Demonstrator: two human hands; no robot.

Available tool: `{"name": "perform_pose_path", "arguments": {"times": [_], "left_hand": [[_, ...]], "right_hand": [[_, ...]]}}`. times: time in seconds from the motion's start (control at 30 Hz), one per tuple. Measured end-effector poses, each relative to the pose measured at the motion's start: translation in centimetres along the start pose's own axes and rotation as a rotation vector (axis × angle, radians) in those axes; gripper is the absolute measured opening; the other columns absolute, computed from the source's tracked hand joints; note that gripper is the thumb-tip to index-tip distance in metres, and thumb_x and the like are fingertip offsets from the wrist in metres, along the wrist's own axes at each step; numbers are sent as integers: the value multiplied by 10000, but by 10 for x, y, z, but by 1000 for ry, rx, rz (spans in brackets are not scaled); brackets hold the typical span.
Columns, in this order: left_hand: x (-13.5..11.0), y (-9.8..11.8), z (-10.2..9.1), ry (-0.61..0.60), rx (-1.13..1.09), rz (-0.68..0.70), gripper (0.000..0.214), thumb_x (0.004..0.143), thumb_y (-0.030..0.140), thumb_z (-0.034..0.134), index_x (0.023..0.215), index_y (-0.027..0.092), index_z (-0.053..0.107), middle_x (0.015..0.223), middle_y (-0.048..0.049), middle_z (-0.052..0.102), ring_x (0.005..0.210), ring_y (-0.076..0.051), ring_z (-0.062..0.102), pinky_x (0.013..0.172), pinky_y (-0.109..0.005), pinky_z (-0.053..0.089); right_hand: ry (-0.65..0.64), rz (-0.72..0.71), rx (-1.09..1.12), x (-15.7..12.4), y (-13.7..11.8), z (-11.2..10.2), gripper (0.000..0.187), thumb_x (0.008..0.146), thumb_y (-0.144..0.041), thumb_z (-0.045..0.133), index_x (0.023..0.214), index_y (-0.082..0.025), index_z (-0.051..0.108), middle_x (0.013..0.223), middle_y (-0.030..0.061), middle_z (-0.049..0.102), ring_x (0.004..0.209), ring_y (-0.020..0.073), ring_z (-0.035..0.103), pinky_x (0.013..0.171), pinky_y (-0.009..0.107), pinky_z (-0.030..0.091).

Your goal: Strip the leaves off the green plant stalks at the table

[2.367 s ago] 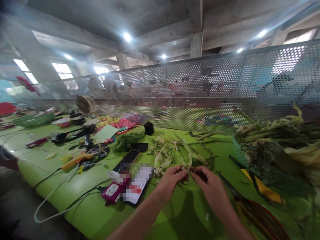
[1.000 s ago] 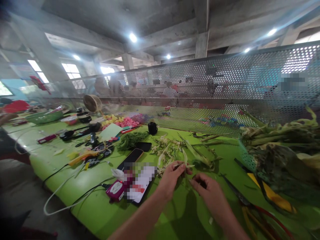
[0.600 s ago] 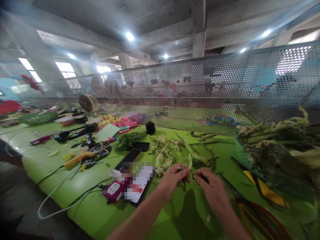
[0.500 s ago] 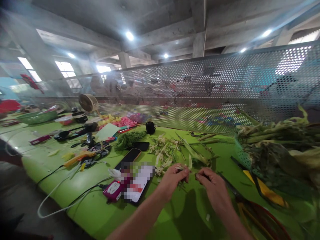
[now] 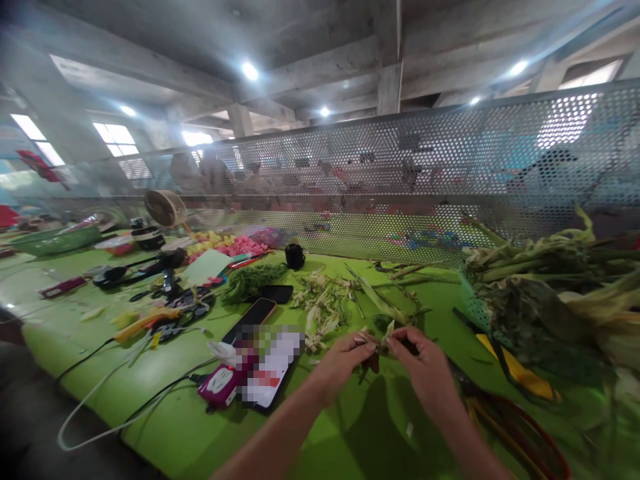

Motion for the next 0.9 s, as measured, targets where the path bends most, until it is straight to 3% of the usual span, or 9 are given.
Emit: {"name": "perform_pose_path", "arguments": {"times": [0.23,0.33,0.4,0.5,0.57,0.63,0.73,0.9], "left_hand": [[-1,14,5,-110,84,80,199,771,352,605,691,173,641,594,11,521,646,-131,491,674,-244,384],[-2,15,5,-116,145,83,145,773,296,588,735,179,665,620,3,548,679,-144,515,693,-249,396],[-2,12,3,-70,197,82,128,769,256,573,765,180,676,666,-4,579,685,-146,522,691,-252,399],[0,3,3,-46,298,83,126,753,227,561,759,179,677,666,-5,584,643,-144,501,639,-250,381],[1,-3,5,-55,367,85,117,740,203,549,705,171,656,619,3,549,596,-133,465,583,-243,343],[2,-8,5,-41,429,77,120,716,163,533,625,162,611,566,14,494,553,-117,421,540,-241,299],[1,-15,6,-55,412,45,130,701,151,533,579,153,579,549,13,474,541,-112,409,522,-239,298],[-2,-17,10,-111,269,41,153,759,226,557,729,139,679,645,-29,589,609,-135,497,608,-254,397]], "right_hand": [[89,6,-38,-3,3,0,277,757,-454,530,732,-206,651,682,21,680,668,209,620,593,298,453],[57,4,-45,0,6,-1,274,758,-451,543,759,-201,655,695,27,689,676,208,631,611,302,472],[26,-32,-52,3,9,-3,291,760,-448,567,886,-205,666,798,35,711,728,209,649,654,308,490],[-2,-230,-90,7,10,-2,363,769,-440,602,1077,-255,652,1094,48,679,959,225,637,829,343,484],[-47,-371,-135,6,9,3,284,778,-411,615,1019,-279,687,1188,46,634,1088,235,584,933,370,440],[-101,-424,-179,4,9,10,176,788,-373,619,901,-274,710,1165,50,637,1111,239,566,960,388,423],[-134,-402,-212,1,9,14,130,810,-340,595,790,-257,693,1113,59,654,1075,240,576,941,397,429],[-99,-326,-161,1,9,10,150,830,-335,542,761,-239,633,1078,59,651,1026,228,588,897,363,436]]}}
Point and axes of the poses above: each hand's wrist, its own x-axis towards the middle knuckle, its own z-axis out of the palm, y = z × x, the point moved 4 cm from there along x, towards the middle knuckle
